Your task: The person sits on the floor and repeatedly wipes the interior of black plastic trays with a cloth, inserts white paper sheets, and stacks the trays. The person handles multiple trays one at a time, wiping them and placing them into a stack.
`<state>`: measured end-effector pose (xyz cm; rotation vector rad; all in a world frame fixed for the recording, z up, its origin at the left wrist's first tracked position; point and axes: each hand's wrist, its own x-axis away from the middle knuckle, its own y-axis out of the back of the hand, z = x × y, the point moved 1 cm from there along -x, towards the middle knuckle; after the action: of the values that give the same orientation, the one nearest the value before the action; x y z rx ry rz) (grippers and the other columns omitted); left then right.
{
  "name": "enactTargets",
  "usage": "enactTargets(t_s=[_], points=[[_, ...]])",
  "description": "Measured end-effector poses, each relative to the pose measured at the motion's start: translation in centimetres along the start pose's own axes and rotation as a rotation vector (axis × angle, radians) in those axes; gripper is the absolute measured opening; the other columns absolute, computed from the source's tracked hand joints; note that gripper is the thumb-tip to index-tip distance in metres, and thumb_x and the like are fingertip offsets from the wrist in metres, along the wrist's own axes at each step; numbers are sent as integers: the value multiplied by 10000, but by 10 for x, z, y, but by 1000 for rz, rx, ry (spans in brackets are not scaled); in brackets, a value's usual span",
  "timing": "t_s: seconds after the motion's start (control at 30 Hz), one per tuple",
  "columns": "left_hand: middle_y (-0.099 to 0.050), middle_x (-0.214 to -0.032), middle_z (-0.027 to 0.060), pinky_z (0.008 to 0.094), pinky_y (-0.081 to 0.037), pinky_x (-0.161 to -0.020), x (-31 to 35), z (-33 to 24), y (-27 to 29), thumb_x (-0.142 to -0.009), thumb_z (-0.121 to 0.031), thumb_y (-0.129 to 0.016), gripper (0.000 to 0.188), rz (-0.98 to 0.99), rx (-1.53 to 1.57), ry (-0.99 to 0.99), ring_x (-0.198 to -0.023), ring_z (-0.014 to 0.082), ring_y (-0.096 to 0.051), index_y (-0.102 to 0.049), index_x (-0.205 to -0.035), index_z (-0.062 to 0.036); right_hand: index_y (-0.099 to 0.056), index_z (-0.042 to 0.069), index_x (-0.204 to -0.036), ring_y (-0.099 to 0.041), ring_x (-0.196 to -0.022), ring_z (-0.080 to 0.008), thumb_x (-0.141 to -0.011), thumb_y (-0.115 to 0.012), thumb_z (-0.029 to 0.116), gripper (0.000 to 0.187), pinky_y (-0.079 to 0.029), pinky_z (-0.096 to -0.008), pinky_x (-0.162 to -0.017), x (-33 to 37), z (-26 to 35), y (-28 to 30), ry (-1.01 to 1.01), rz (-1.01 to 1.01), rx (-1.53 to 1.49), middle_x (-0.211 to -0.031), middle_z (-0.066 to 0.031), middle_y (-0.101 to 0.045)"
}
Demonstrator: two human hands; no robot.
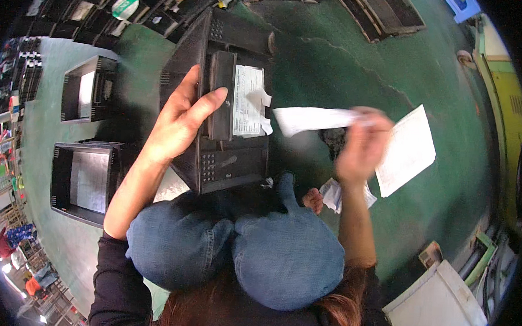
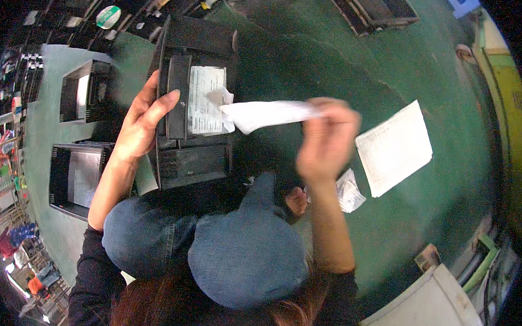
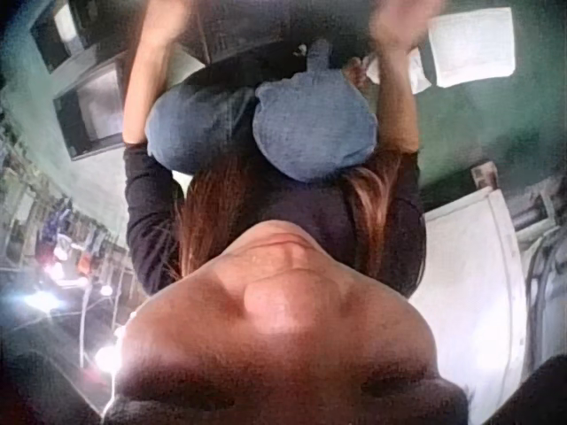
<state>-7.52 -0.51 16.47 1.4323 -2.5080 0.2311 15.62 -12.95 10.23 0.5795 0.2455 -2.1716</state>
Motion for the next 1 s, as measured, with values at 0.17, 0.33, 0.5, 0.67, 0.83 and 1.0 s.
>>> enactTargets(t_s=[0.17,0.33,0.5,0.67,0.83,1.0], points=[[-583,-1076,124,299,-444,-879,-41,37,-35,-857,-143,-595,497,154,-150,26,-991,175,-562,-389,-1273,36,-611,1,-881,-518,-737,-75,-850,-650,109,119,-444,-240,-697,31,-22,142,-651,17,457,-785,-8,-589],[-546,-1143,250,392,-453,-892,-94,110,-89,-782,-245,-655,705,162,-385,89,-1055,309,-569,-302,-1311,58,-677,14,-924,-596,-789,-158,-800,-662,101,153,-464,-272,-724,123,-43,213,-948,310,932,-833,-61,-634],[-522,-1200,279,397,-419,-952,-115,149,-116,-803,-294,-645,726,125,-473,94,-1098,369,-545,-295,-1345,39,-645,75,-1052,-594,-885,-305,-832,-594,100,227,-475,-383,-785,108,-57,174,-611,297,1130,-928,-114,-618],[-633,-1017,209,348,-470,-840,-91,131,-60,-895,-309,-551,438,212,-387,304,-982,255,-609,-494,-1235,-39,-645,121,-990,-594,-887,-282,-794,-569,54,221,-491,-380,-761,32,-74,34,-68,372,774,-945,-97,-608],[-614,-715,78,265,-423,-609,-24,113,35,-942,-354,-479,402,-287,-447,166,-625,117,-490,-628,-839,5,-598,88,-1080,-591,-963,-307,-751,-692,189,356,-505,-409,-809,-5,-139,-115,-39,935,944,-1071,-101,-571],[-591,-738,84,277,-442,-631,50,121,83,-871,-177,-594,178,-452,-549,101,-674,111,-524,-579,-905,-3,-570,51,-1082,-531,-1065,-331,-639,-805,291,556,-452,-488,-884,-10,-197,-137,-328,988,1086,-1153,-121,-497]])
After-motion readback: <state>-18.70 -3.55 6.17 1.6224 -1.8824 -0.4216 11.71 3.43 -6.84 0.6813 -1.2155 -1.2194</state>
